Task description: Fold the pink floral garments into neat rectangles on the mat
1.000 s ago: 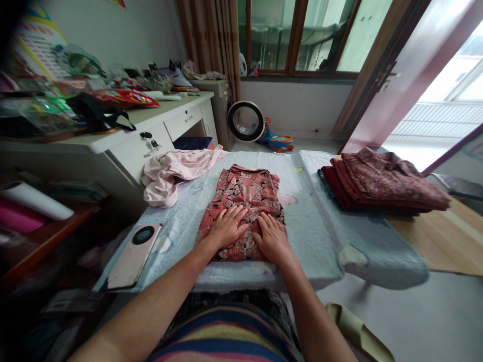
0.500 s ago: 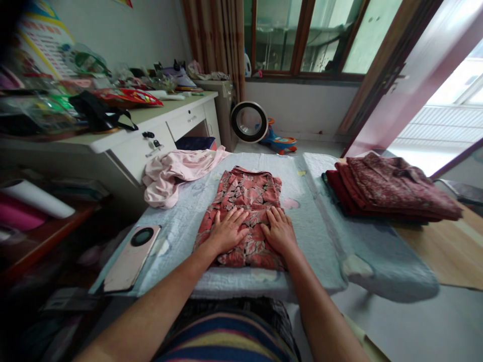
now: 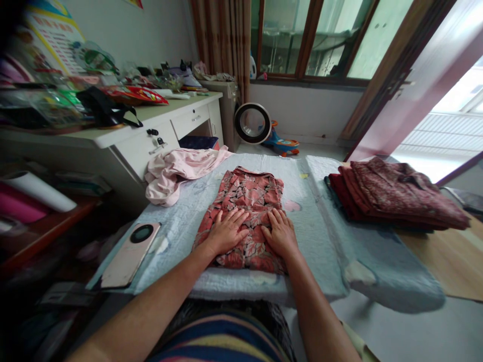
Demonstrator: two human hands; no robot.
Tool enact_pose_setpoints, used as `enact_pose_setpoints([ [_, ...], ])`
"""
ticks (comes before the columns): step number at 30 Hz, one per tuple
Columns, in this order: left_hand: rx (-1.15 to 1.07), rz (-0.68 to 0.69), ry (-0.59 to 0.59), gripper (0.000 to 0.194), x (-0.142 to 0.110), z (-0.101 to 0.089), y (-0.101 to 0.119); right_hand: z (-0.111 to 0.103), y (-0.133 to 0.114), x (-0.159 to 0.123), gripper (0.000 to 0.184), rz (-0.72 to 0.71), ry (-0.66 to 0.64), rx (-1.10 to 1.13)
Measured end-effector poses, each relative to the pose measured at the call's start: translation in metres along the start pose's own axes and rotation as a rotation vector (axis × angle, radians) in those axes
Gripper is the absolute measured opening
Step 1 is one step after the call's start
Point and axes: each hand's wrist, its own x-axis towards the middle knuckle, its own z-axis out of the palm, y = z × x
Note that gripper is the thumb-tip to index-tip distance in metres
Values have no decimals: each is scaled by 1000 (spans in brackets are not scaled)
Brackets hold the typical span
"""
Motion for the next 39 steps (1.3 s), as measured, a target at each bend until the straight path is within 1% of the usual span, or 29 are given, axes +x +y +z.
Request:
enact_pose_setpoints([
  [5, -55, -25, 38, 53, -2, -3, -2, 0, 0, 2, 57, 14, -36, -15],
  [8, -67, -32, 23, 50, -2, -5, -3, -2, 2, 3, 57, 19, -53, -6],
  [11, -53, -34, 13, 49, -1, -5, -2, -8, 0, 5, 56, 22, -65, -10],
  [14, -40, -31, 5, 50, -1, -4, -2, -18, -14, 8, 50, 47, 4, -40],
  [15, -38, -29, 2, 50, -1, -4, -2, -20, -22, 10, 46, 26, 51, -28],
  [16, -37, -26, -2, 50, -1, -4, -2, -21, -31, 12, 44, -24, 85, 4],
  [18, -37, -21, -8, 49, -1, -4, -3, -18, -47, 15, 45, -169, 83, 76],
  [19, -37, -19, -10, 48, -1, -3, -4, -14, -54, 16, 45, -220, 63, 98],
  [20, -36, -18, -9, 48, -1, -3, -5, -9, -59, 17, 46, -233, 45, 111],
  [22, -31, -11, -7, 48, -1, -1, -7, 3, -65, 18, 48, -192, -5, 118],
  [25, -10, 1, 2, 51, 0, 1, -7, 15, -64, 18, 50, -148, -47, 113],
  [27, 10, 3, -2, 51, -1, 3, -6, 16, -62, 18, 50, -140, -57, 108],
  [30, 47, 9, -31, 52, 0, 3, -7, 13, -63, 18, 50, -130, -70, 104],
  [32, 71, 40, -72, 53, 1, 0, -11, 11, -65, 18, 50, -128, -74, 101],
  [35, 106, 70, -134, 56, 6, -8, -29, 9, -67, 18, 51, -123, -74, 94],
  [39, 141, -11, -153, 58, 14, -18, -60, 7, -68, 18, 51, -109, -85, 91],
])
